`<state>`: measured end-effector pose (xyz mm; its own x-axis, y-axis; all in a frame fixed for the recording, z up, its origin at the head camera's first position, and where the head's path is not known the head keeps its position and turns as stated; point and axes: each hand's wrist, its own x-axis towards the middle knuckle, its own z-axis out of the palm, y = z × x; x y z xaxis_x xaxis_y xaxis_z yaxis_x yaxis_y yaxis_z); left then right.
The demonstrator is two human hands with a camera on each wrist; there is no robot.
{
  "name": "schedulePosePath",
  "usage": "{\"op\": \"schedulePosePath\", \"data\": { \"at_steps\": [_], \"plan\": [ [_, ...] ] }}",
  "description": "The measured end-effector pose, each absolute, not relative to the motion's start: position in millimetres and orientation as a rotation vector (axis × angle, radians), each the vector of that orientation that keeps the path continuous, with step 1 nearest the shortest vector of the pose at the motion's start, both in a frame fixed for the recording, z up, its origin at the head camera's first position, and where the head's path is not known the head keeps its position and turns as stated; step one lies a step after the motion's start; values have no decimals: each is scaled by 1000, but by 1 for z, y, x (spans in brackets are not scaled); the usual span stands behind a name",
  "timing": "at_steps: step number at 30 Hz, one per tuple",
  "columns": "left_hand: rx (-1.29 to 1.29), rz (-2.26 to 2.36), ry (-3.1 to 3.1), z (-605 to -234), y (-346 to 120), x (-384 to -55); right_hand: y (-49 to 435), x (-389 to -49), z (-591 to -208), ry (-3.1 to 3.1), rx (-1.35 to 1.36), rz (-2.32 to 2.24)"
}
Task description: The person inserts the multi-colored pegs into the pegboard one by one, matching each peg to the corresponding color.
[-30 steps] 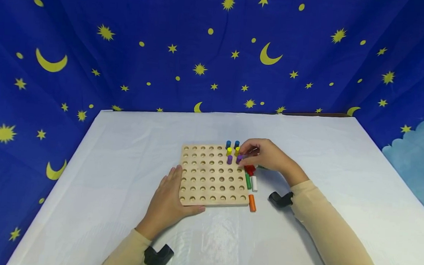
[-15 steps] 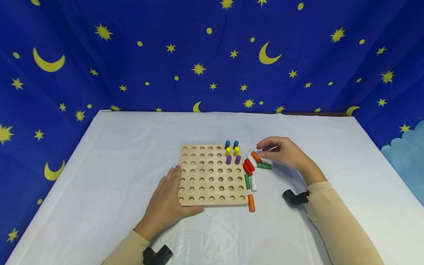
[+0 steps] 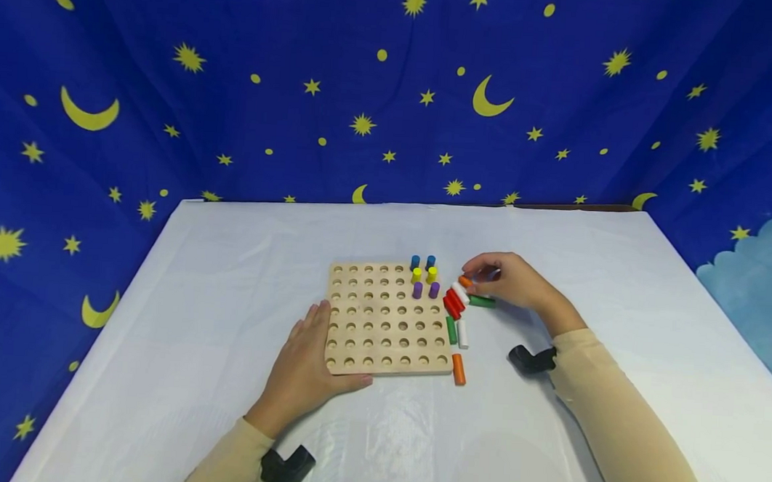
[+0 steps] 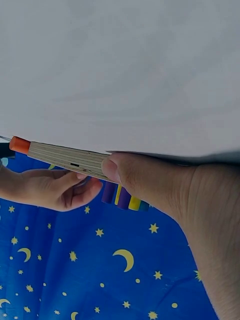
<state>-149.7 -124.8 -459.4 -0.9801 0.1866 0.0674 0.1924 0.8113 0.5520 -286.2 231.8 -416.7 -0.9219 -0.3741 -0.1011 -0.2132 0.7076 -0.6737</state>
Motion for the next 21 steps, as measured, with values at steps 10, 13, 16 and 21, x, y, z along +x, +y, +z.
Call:
{"op": "schedulePosePath", "data": {
  "at_steps": [10, 13, 16, 21],
  "plan": [
    [-302, -917, -2998, -458, -126, -149, 230, -289, -418, 2713, -464, -914],
    [-308, -911, -2994, -459, -126, -150, 231, -289, -417, 2710, -473, -896],
    [-306, -915, -2989, -458, -125, -150, 232, -289, -416, 2699, -486, -877],
    [-301, -915, -2987, -459, -125, -150, 234, -290, -418, 2679, -511, -836]
  ]
}}
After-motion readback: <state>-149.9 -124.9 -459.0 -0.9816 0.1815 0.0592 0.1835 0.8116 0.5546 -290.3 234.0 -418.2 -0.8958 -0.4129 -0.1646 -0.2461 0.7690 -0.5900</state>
